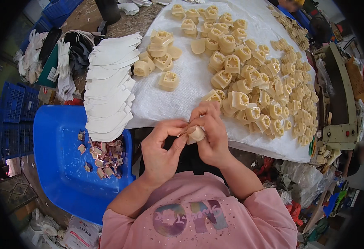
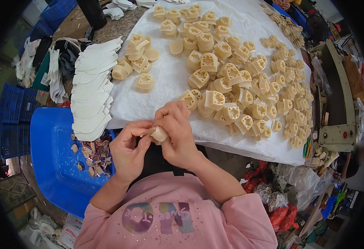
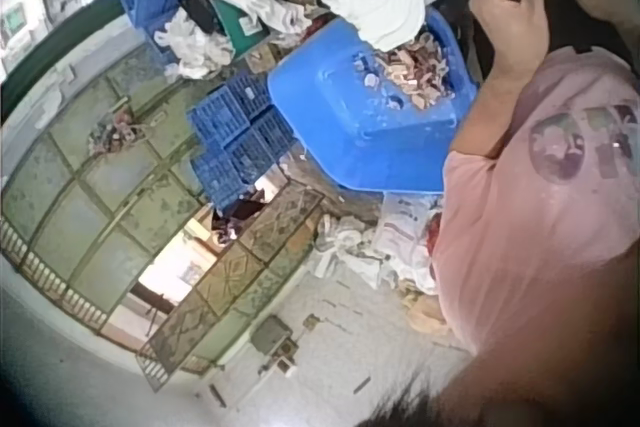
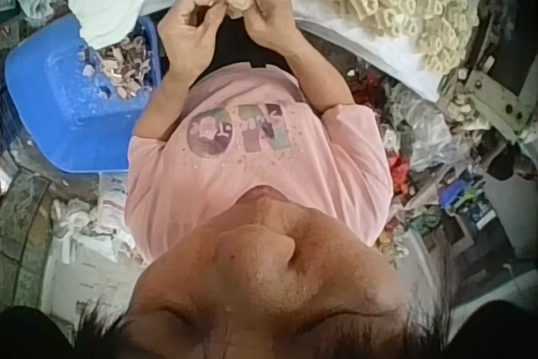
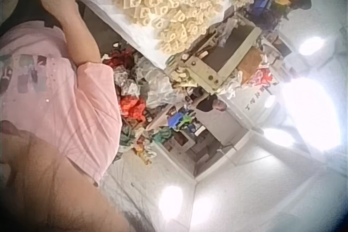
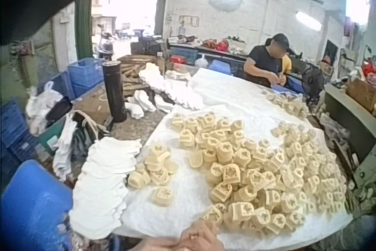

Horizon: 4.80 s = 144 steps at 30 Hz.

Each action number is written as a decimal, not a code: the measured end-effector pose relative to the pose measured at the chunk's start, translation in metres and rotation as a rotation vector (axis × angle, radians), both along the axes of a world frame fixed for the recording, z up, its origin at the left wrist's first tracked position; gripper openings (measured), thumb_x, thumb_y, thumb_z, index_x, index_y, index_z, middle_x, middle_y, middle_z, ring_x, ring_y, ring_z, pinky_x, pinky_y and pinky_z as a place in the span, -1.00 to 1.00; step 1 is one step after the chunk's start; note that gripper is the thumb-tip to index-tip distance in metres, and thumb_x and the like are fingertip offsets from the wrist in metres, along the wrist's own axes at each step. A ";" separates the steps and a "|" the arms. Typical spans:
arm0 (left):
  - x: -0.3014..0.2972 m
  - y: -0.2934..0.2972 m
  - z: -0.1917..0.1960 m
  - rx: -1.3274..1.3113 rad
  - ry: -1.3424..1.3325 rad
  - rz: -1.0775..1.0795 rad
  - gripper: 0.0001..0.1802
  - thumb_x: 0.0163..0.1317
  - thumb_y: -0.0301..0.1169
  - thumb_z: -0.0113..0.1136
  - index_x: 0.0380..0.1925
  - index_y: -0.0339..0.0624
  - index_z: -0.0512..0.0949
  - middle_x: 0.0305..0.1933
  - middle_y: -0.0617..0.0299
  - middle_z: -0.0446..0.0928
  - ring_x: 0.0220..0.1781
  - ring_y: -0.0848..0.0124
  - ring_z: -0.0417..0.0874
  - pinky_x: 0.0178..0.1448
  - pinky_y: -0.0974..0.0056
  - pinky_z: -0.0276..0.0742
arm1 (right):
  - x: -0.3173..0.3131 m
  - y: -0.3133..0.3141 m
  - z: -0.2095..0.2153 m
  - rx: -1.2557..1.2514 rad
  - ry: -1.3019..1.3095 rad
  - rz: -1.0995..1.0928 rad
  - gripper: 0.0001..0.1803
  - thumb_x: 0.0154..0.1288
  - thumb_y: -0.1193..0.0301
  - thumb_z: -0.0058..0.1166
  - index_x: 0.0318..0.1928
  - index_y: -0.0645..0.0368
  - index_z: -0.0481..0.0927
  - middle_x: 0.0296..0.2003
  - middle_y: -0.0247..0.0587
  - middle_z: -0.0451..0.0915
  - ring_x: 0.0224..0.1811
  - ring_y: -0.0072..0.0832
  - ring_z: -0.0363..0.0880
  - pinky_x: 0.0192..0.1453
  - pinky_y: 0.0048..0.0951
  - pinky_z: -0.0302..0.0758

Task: The recorder is assembling internal components for shoe soles, placing white padding into beige molded sole parts.

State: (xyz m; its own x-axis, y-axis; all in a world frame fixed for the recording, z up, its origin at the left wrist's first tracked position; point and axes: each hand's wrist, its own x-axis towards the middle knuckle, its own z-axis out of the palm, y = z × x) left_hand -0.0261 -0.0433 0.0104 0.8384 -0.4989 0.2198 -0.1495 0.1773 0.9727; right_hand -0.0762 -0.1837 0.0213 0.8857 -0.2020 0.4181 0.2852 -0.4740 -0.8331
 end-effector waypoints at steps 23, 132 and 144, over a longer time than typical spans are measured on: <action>0.003 0.012 -0.010 -0.140 0.490 -0.483 -0.38 0.27 -0.31 -0.14 0.30 -0.32 0.05 -0.10 0.18 0.39 -0.29 0.55 0.40 -0.23 0.50 0.36 | -0.007 -0.008 0.007 0.102 0.095 0.247 -0.49 -0.15 0.46 0.39 -0.08 0.12 0.55 -0.18 -0.31 0.58 -0.23 -0.36 0.50 -0.15 -0.44 0.47; -0.003 -0.005 -0.009 0.282 -0.386 0.106 -0.48 -0.27 -0.50 0.45 -0.32 -0.28 0.33 -0.45 0.05 0.50 -0.45 0.23 0.62 -0.36 0.27 0.53 | -0.001 -0.006 -0.017 0.273 0.160 0.125 -0.82 0.32 0.46 -0.14 -0.21 0.29 0.50 -0.37 -0.24 0.52 -0.35 -0.52 0.49 -0.24 -0.47 0.44; -0.007 -0.007 -0.018 0.268 -0.421 0.247 -0.46 -0.25 -0.47 0.46 -0.31 -0.30 0.31 -0.45 -0.02 0.48 -0.48 0.12 0.61 -0.42 0.20 0.52 | -0.008 0.011 -0.049 1.309 0.145 0.432 -0.67 0.40 0.25 -0.10 0.01 0.21 0.43 -0.03 -0.21 0.45 -0.03 -0.42 0.47 0.02 -0.33 0.47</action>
State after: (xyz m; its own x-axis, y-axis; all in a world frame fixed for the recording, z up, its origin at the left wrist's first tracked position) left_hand -0.0328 -0.0501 -0.0081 0.8046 -0.3832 0.4536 -0.5407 -0.1574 0.8263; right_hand -0.0841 -0.1731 -0.0273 0.9966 -0.0729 0.0389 0.0811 0.7703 -0.6325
